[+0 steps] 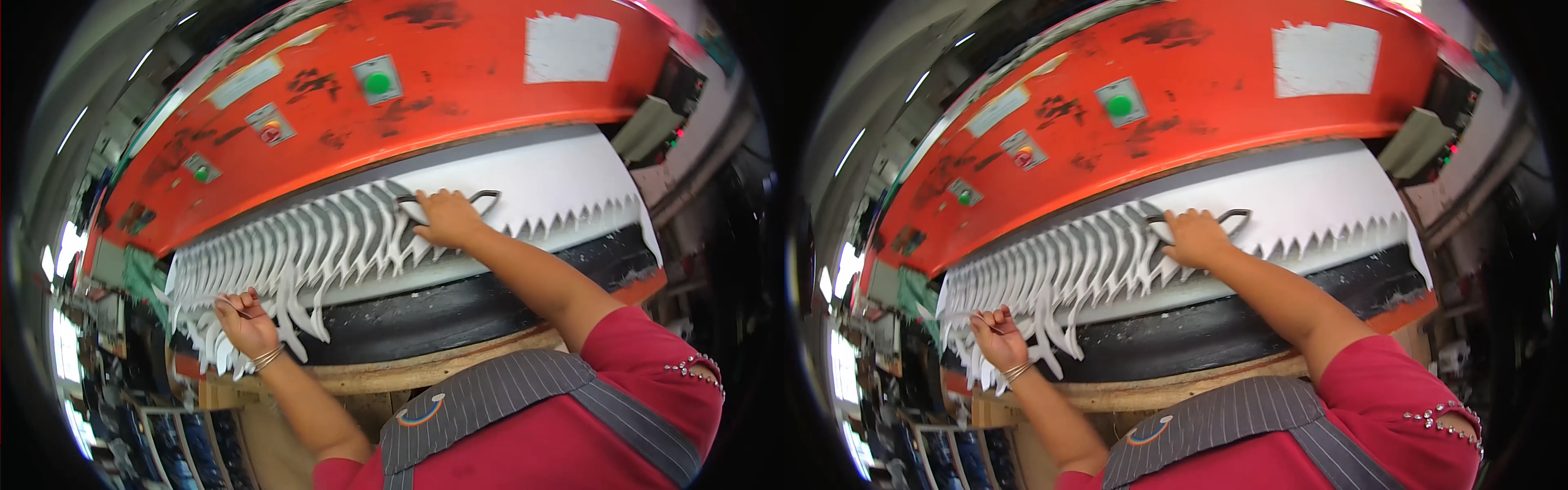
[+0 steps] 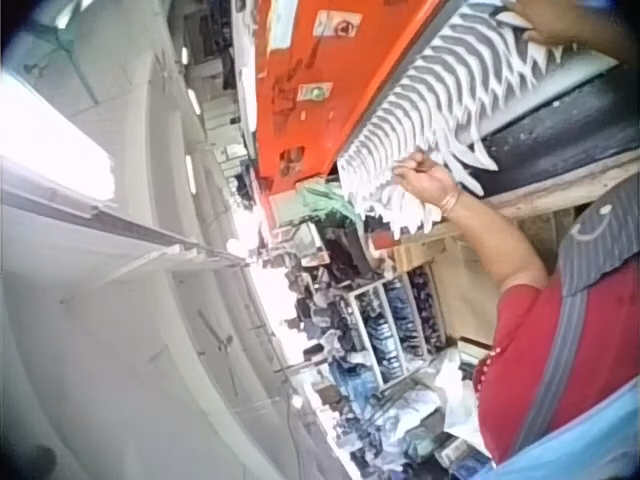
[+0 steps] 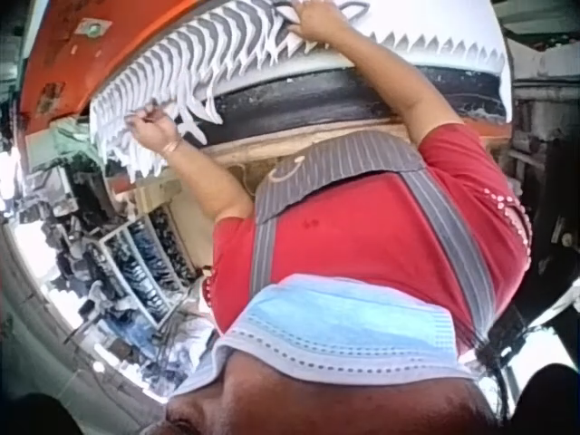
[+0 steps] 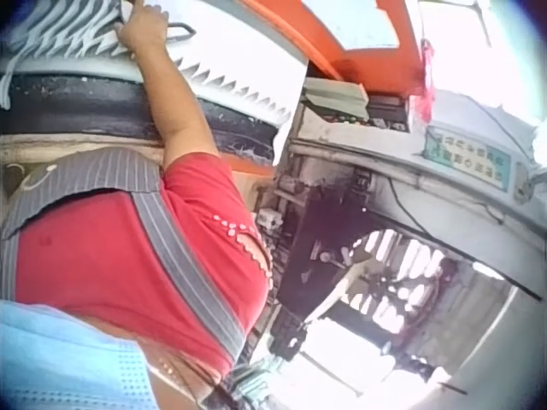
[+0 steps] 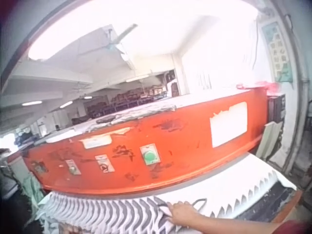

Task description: Operating an industrial stamping machine to cut or emboss shoe upper components from fabric sheets.

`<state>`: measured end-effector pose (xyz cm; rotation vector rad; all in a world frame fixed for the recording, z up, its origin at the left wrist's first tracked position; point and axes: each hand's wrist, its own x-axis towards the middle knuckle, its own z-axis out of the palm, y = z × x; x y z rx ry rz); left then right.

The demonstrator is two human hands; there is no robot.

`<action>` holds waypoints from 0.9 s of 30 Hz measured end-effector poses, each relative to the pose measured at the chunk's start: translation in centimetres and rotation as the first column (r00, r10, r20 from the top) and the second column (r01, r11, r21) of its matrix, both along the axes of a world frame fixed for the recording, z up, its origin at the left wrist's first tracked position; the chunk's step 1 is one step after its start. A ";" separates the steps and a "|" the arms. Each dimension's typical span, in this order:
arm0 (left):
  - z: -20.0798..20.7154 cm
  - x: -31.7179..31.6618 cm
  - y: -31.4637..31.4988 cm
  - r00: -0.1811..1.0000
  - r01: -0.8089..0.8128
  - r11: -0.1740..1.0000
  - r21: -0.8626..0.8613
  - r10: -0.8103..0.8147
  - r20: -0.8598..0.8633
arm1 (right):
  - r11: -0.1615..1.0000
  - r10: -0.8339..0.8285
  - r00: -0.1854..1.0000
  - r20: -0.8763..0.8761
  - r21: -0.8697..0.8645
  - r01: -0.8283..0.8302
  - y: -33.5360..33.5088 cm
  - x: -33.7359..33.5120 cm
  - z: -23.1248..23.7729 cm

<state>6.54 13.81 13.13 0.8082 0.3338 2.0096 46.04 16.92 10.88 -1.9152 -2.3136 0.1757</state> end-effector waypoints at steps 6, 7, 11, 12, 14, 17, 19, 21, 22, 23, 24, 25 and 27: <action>1.1 -5.6 -8.8 0.335 -0.371 0.777 -0.508 -0.399 -0.854 | 0.990 0.020 0.999 -0.034 0.141 -0.015 -1.6 0.5 -0.8; -0.3 -6.2 -9.3 0.036 -0.561 0.789 -0.251 -0.280 -0.959 | 0.988 0.040 0.999 -0.035 0.153 -0.034 -1.7 0.6 -0.2; -0.9 2.9 -11.1 0.231 -0.470 0.815 -0.338 -0.256 -0.939 | 0.950 0.172 0.778 -0.604 -0.107 -0.293 -5.0 0.5 2.6; -0.9 5.7 -11.5 0.210 -0.360 0.837 -0.413 -0.358 -0.910 | 0.911 0.123 0.659 -0.742 -0.179 -0.372 -6.4 0.1 3.6; -3.4 10.6 -11.8 0.394 0.098 0.904 -0.415 -0.418 -0.818 | 0.791 -0.001 0.474 -0.881 -0.290 -0.539 -8.7 -0.7 4.9; -4.6 17.8 -12.7 0.742 0.506 0.785 -0.357 -0.607 -0.284 | 0.679 -0.214 0.241 -0.947 -0.321 -0.661 -11.8 -1.0 2.0; -5.8 19.3 -13.1 0.814 0.474 0.792 -0.386 -0.561 -0.151 | 0.673 -0.321 0.282 -0.904 -0.427 -0.603 -13.4 -0.9 -1.2; -6.0 19.3 -13.7 0.843 0.372 0.809 -0.456 -0.500 -0.199 | 0.764 -0.197 0.251 -0.948 -0.309 -0.566 -14.9 -0.5 -2.0; -5.9 19.5 -13.9 0.857 0.268 0.813 -0.517 -0.446 -0.258 | 0.838 -0.064 0.221 -0.973 -0.172 -0.517 -15.5 -0.1 -2.2; -5.9 19.6 -14.1 0.859 0.271 0.813 -0.516 -0.446 -0.252 | 0.838 -0.064 0.228 -0.972 -0.176 -0.517 -15.8 0.3 -2.4; -5.9 19.8 -14.2 0.844 0.266 0.845 -0.464 -0.437 -0.311 | 0.854 -0.069 0.293 -0.954 -0.208 -0.477 -16.0 0.8 -2.6; -5.5 19.9 -14.2 0.823 0.268 0.872 -0.410 -0.428 -0.373 | 0.873 -0.077 0.353 -0.933 -0.234 -0.428 -16.2 1.0 -2.8; -4.5 20.4 -15.2 0.746 0.364 0.902 -0.232 -0.432 -0.507 | 0.909 -0.048 0.417 -0.908 -0.212 -0.359 -17.2 1.2 -2.8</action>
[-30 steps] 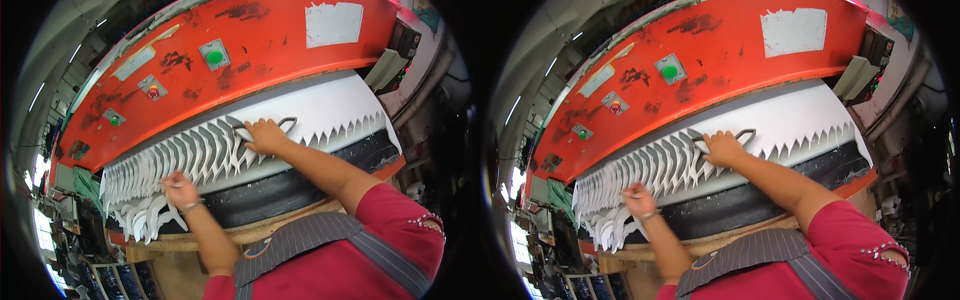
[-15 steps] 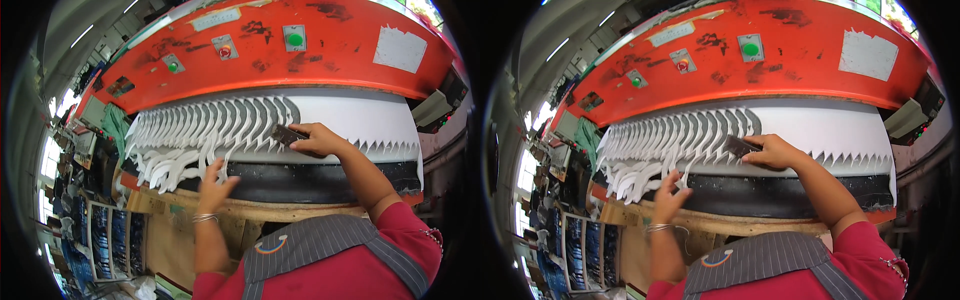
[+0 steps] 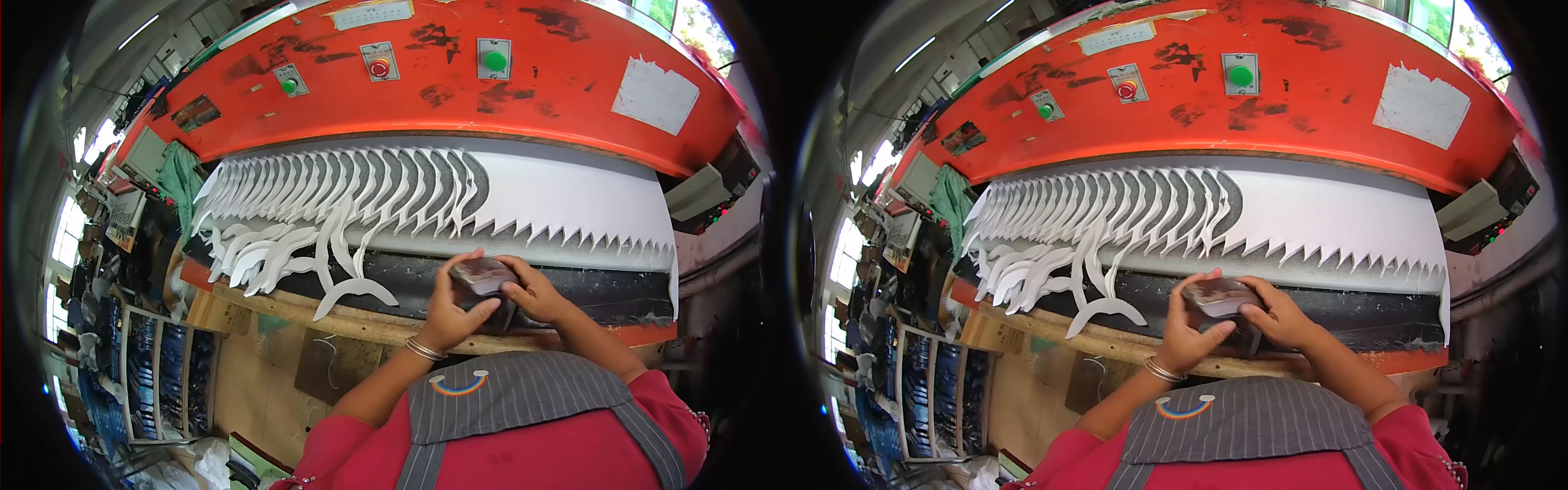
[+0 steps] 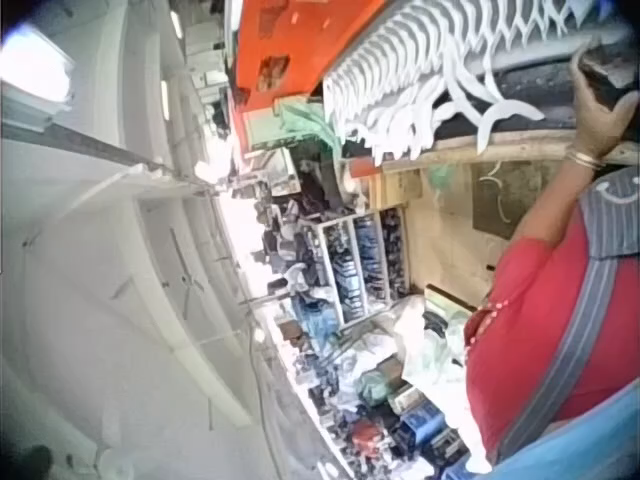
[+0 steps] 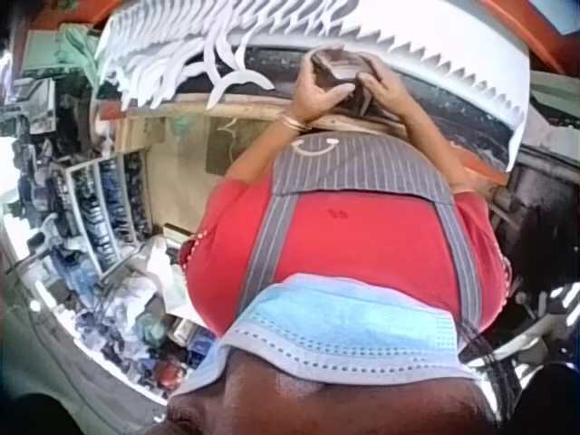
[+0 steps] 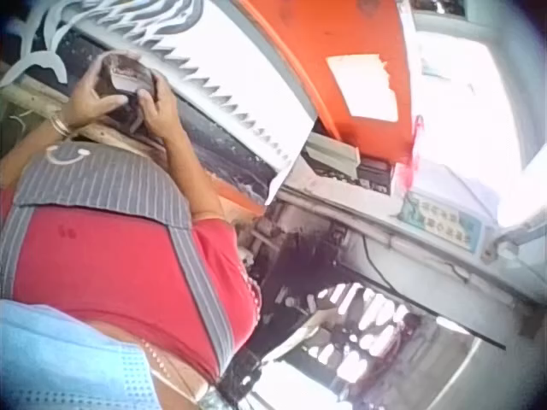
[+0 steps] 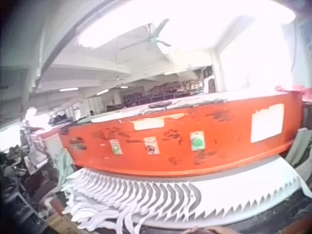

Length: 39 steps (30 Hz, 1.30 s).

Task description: Operating an industrial stamping machine to cut or emboss shoe upper components from fabric sheets.

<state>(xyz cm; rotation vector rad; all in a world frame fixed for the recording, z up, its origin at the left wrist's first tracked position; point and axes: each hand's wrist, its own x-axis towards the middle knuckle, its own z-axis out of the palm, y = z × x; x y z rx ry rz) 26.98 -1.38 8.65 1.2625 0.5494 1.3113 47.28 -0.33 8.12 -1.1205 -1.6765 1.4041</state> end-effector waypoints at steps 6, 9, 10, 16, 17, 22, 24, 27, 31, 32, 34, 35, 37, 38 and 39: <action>-2.4 0.1 2.0 0.980 0.072 0.855 0.514 0.036 -0.197 | 0.975 -0.100 0.975 0.199 0.216 0.056 -0.4 0.3 0.2; -2.2 -0.2 2.9 0.955 0.009 0.877 0.480 0.134 -0.263 | 0.967 -0.020 0.994 0.107 0.256 -0.008 0.8 -0.1 0.6; -2.0 -0.8 3.3 0.945 -0.157 0.792 0.590 0.294 -0.143 | 0.958 -0.003 0.995 0.100 0.284 -0.025 1.3 -0.8 1.1; 2.1 -9.2 8.5 0.614 -0.562 0.784 0.263 0.609 -0.501 | 0.989 -0.091 0.988 0.128 0.126 0.075 7.8 2.9 7.0; 3.5 -10.2 9.3 0.497 -0.378 0.814 0.440 0.580 -0.645 | 0.974 -0.054 0.966 0.251 0.226 -0.004 9.0 3.8 8.2; 2.5 -5.5 13.3 0.467 -0.004 0.744 0.668 0.592 -0.657 | 0.824 -0.057 0.639 0.767 0.398 -0.404 13.0 7.5 6.3; 0.3 -2.7 15.8 0.459 -0.011 0.766 0.643 0.575 -0.677 | 0.705 -0.386 0.548 0.742 0.620 -0.344 13.1 9.7 2.3; -3.9 0.6 17.8 0.309 -0.031 0.836 0.548 0.529 -0.790 | 0.679 -0.680 0.477 0.557 0.724 0.124 10.4 10.2 -3.7; -6.7 2.5 17.5 0.164 0.012 0.867 0.498 0.490 -0.856 | 0.824 -0.565 0.630 0.534 0.328 0.461 9.1 9.8 -5.2; -7.1 2.4 17.5 0.189 -0.011 0.848 0.530 0.522 -0.832 | 0.828 -0.559 0.628 0.542 0.318 0.462 9.6 9.2 -4.1; -7.5 2.1 17.7 0.226 -0.033 0.830 0.557 0.549 -0.804 | 0.767 -0.608 0.676 0.416 0.526 0.367 12.0 8.1 -1.9; -6.9 2.1 17.7 0.249 -0.014 0.831 0.556 0.542 -0.803 | 0.769 -0.609 0.671 0.422 0.522 0.369 13.0 7.8 -1.4; -6.9 2.3 17.9 0.291 -0.003 0.827 0.562 0.538 -0.791 | 0.812 -0.490 0.789 0.370 0.523 0.259 14.9 7.0 -1.0; -7.0 2.4 17.9 0.294 -0.004 0.831 0.556 0.533 -0.794 | 0.850 -0.430 0.789 0.439 0.490 0.191 16.0 6.9 -1.7; -7.0 2.4 17.8 0.317 0.001 0.833 0.553 0.524 -0.790 | 0.856 -0.416 0.813 0.407 0.477 0.199 16.6 6.3 -2.3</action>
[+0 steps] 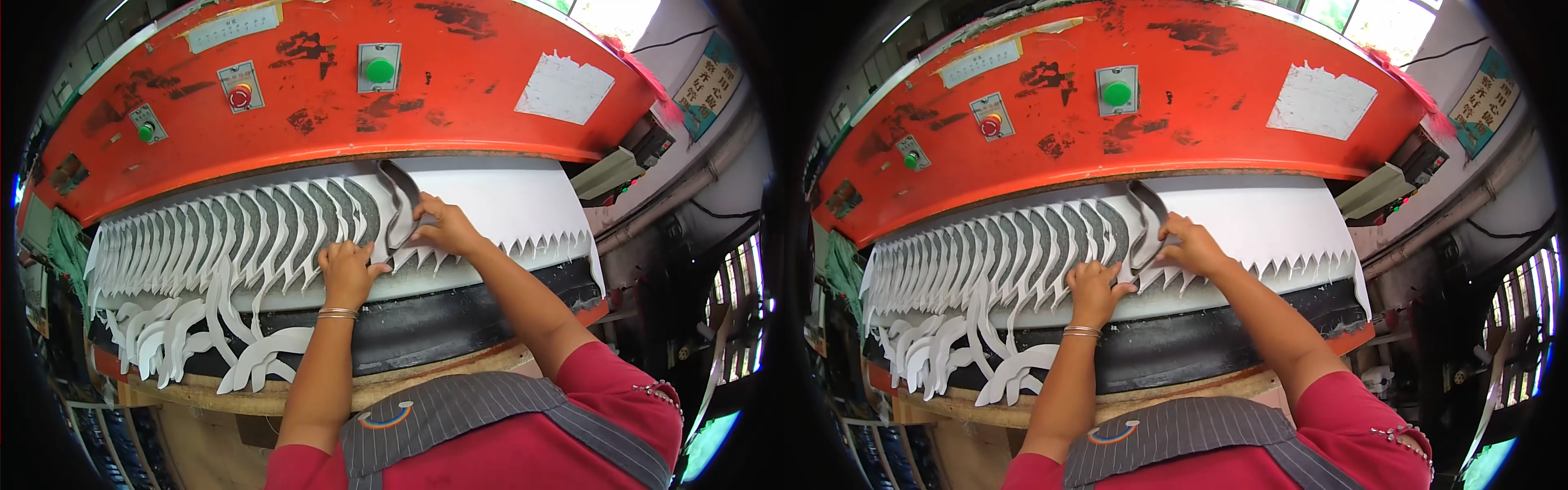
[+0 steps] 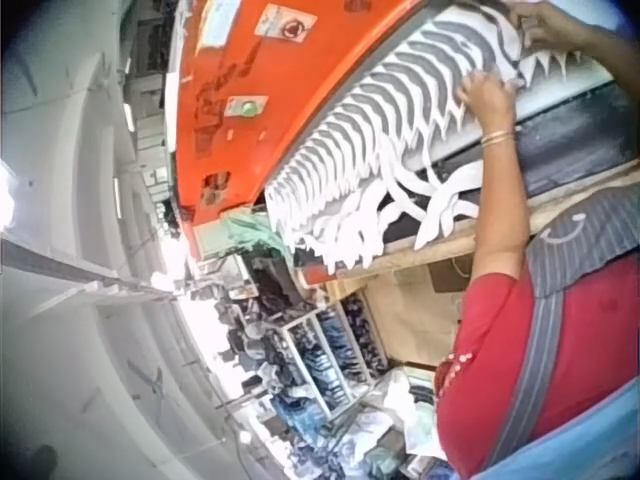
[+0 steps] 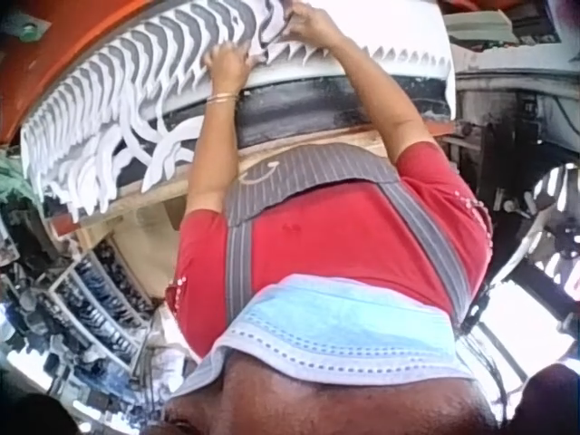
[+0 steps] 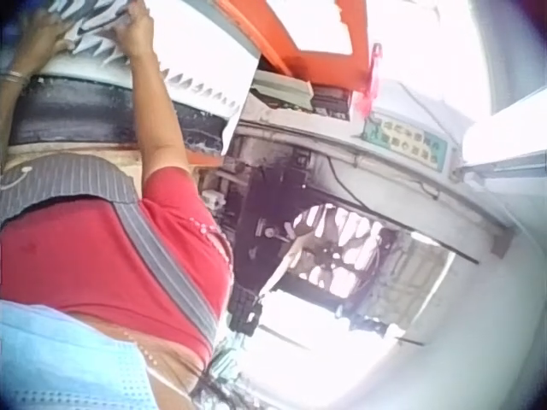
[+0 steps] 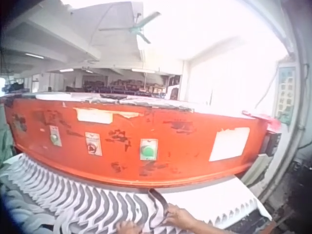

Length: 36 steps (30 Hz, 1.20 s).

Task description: Operating an industrial stamping machine to cut or emboss shoe upper components from fabric sheets.

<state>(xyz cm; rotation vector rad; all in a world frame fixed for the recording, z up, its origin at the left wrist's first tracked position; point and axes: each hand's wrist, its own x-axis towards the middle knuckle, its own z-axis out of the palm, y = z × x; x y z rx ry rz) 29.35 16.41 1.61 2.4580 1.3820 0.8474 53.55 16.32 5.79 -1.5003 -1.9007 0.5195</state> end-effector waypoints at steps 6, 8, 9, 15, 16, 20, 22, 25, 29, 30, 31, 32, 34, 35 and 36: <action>0.3 -0.5 -0.2 0.998 0.024 1.000 -0.010 -0.024 0.061 | 0.999 0.029 0.999 -0.041 -0.044 -0.031 1.0 -2.3 -1.0; 0.5 -0.3 -0.2 0.996 0.028 1.000 -0.013 -0.027 0.081 | 0.999 0.018 1.000 0.002 -0.031 -0.018 0.8 -2.0 -1.2; 0.5 -0.1 -0.2 0.995 0.034 0.999 -0.004 -0.034 0.093 | 1.000 0.020 1.000 0.018 -0.005 -0.020 0.8 -1.8 -1.4; 0.4 -0.1 1.2 0.995 0.046 0.999 -0.009 -0.045 0.091 | 0.998 -0.001 0.998 0.058 0.061 -0.003 1.7 -1.7 -2.0; 0.5 0.0 1.1 0.995 0.048 0.999 -0.012 -0.047 0.092 | 0.998 -0.007 0.998 0.067 0.057 0.003 1.7 -1.6 -2.0; 0.8 0.0 0.4 0.997 0.039 0.999 0.021 -0.041 0.069 | 0.999 0.010 0.999 0.045 0.040 -0.012 1.0 -1.7 -1.3; 1.2 -0.2 0.1 0.998 0.033 0.998 0.056 -0.036 0.059 | 1.000 -0.008 1.000 0.012 -0.025 0.009 0.7 -1.9 -0.9; 1.8 -0.9 0.2 0.999 0.036 0.998 -0.058 -0.037 -0.010 | 0.997 0.027 0.996 0.088 -0.077 -0.021 0.0 -2.6 1.1; 5.6 -6.2 4.6 0.881 0.003 0.995 -0.101 0.045 0.471 | 0.992 -0.111 0.994 -0.021 0.060 0.112 -0.4 -4.0 6.6; 7.0 -9.0 6.7 0.812 -0.091 0.994 -0.067 0.114 0.572 | 0.984 -0.119 0.990 -0.071 0.124 0.127 0.1 -4.2 8.1; 8.0 -12.0 9.4 0.745 -0.150 0.980 -0.134 0.201 0.637 | 0.971 -0.130 0.984 -0.119 0.185 0.151 0.7 -4.2 9.2; 8.7 -15.8 12.1 0.629 -0.240 0.966 -0.100 0.233 0.742 | 0.937 -0.098 0.991 -0.095 0.328 0.124 1.8 -5.0 10.3; 11.8 -22.1 15.5 0.739 -0.612 0.685 0.396 0.317 0.595 | 0.919 -0.079 0.976 -0.204 0.364 0.150 3.0 -6.6 12.7; 13.1 -24.6 16.1 0.715 -0.683 0.547 0.484 0.365 0.597 | 0.905 -0.061 0.950 -0.307 0.384 0.182 3.2 -7.4 14.0; 14.3 -26.7 16.7 0.667 -0.739 0.424 0.523 0.357 0.654 | 0.876 -0.074 0.944 -0.322 0.432 0.216 3.5 -8.3 15.1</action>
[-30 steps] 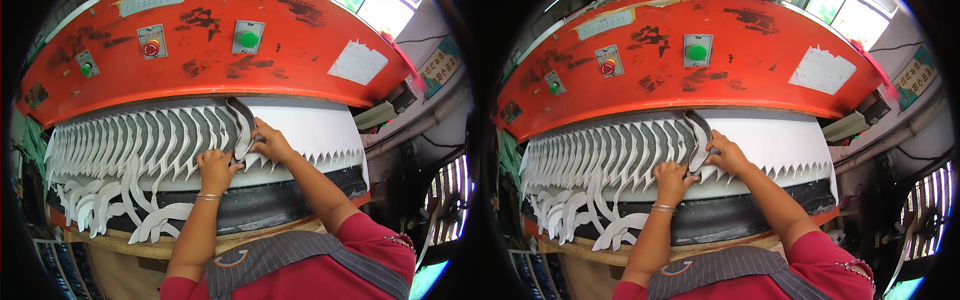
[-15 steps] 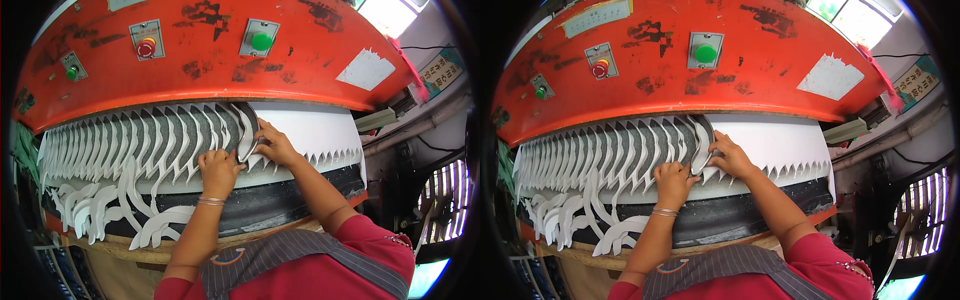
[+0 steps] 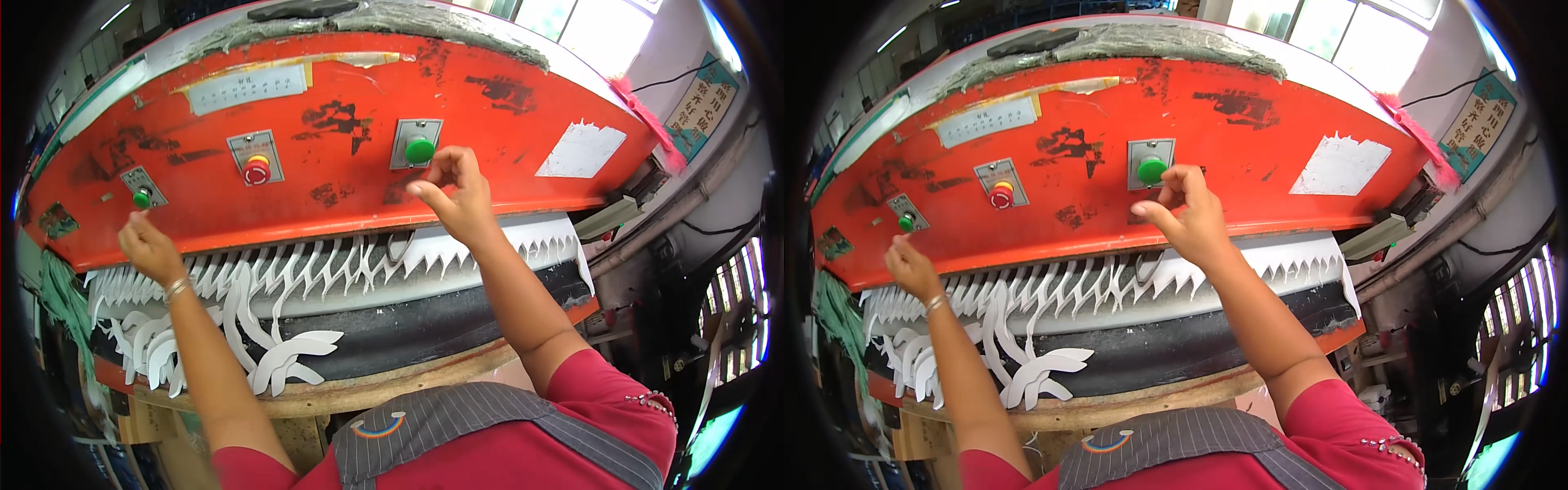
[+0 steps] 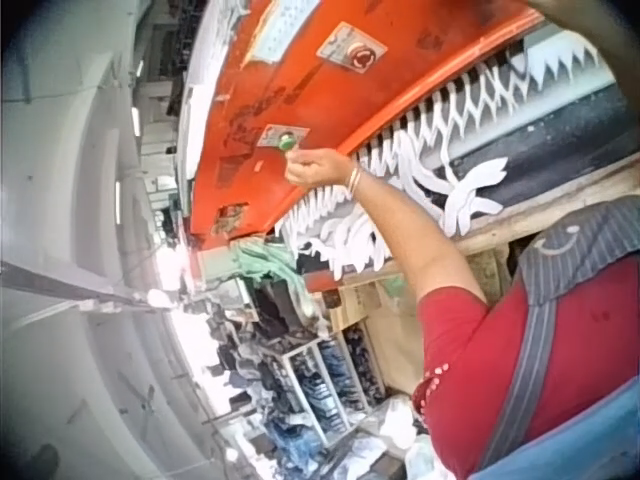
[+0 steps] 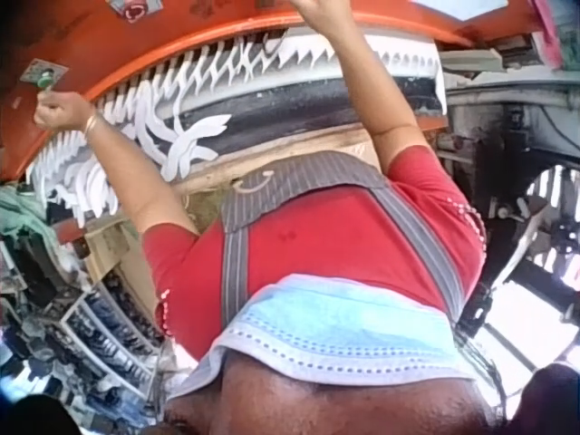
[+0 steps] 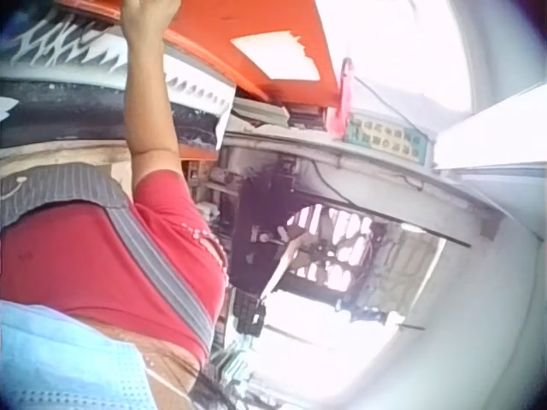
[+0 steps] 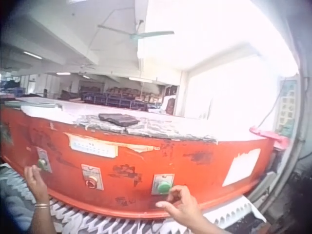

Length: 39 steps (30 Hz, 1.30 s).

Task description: Operating an industrial stamping machine to cut or emboss shoe upper components from fabric sheets.

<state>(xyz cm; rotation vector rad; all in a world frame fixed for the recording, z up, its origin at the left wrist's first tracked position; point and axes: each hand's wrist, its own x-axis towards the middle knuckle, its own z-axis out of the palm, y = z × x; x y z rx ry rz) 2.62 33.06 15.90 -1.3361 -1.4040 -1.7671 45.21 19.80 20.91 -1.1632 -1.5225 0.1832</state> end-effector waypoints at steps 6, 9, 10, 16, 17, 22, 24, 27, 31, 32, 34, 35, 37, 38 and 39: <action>3.9 -5.1 -2.8 0.932 0.292 0.809 -0.511 -0.361 -0.038 | 0.961 -0.240 0.967 0.089 -0.118 0.250 -1.4 -1.4 -0.3; -1.0 0.1 -8.8 0.842 0.462 0.736 -0.495 -0.539 -0.015 | 0.940 -0.084 0.975 0.206 -0.309 0.146 -6.3 -1.2 -4.2; -4.0 1.8 -11.3 0.806 0.462 0.650 -0.603 -0.591 -0.020 | 0.883 0.006 0.964 0.264 -0.454 0.119 -8.3 -1.4 -5.9; -9.5 15.7 -28.4 0.436 0.571 -0.024 -0.820 -0.837 0.329 | 0.720 0.486 0.723 0.490 -0.694 -0.013 -20.4 -3.1 -12.3; -10.5 16.7 -29.9 0.430 0.495 0.049 -0.868 -0.881 0.196 | 0.748 0.475 0.687 0.550 -0.663 0.014 -21.7 -3.3 -13.3; -10.8 18.6 -31.6 0.568 0.448 0.281 -0.849 -0.823 0.027 | 0.846 0.292 0.709 0.641 -0.519 0.120 -22.3 -4.1 -14.8; -11.0 18.9 -31.6 0.592 0.455 0.315 -0.833 -0.806 0.019 | 0.850 0.292 0.707 0.644 -0.514 0.117 -21.8 -3.9 -14.6; -11.3 18.8 -31.0 0.570 0.459 0.258 -0.850 -0.819 0.059 | 0.833 0.352 0.704 0.617 -0.549 0.065 -21.7 -3.1 -15.3; -7.9 19.0 -27.7 0.498 0.226 -0.149 -0.963 -0.832 0.246 | 0.457 0.699 0.652 0.292 -0.885 -0.094 -17.7 -0.2 -9.9; -7.5 19.8 -26.4 0.511 0.260 -0.145 -0.955 -0.819 0.263 | 0.467 0.584 0.768 0.265 -0.883 -0.051 -15.6 0.4 -8.3; -7.2 22.2 -23.1 0.528 0.493 0.135 -0.860 -0.831 0.172 | 0.559 0.290 0.916 0.278 -0.826 0.074 -10.1 1.9 -7.6; -8.0 23.4 -21.0 0.564 0.536 0.269 -0.800 -0.819 0.103 | 0.639 0.119 0.944 0.309 -0.752 0.165 -6.8 2.8 -8.5; -9.3 25.7 -17.1 0.606 0.508 0.337 -0.793 -0.794 0.050 | 0.681 -0.098 0.923 0.373 -0.651 0.335 -1.3 3.3 -10.4; -10.4 26.5 -15.8 0.641 0.468 0.366 -0.804 -0.767 0.025 | 0.679 -0.092 0.925 0.369 -0.656 0.329 0.9 2.9 -11.6; -11.1 27.3 -14.9 0.673 0.429 0.387 -0.816 -0.739 0.004 | 0.621 -0.076 0.913 0.400 -0.698 0.357 2.6 2.5 -12.8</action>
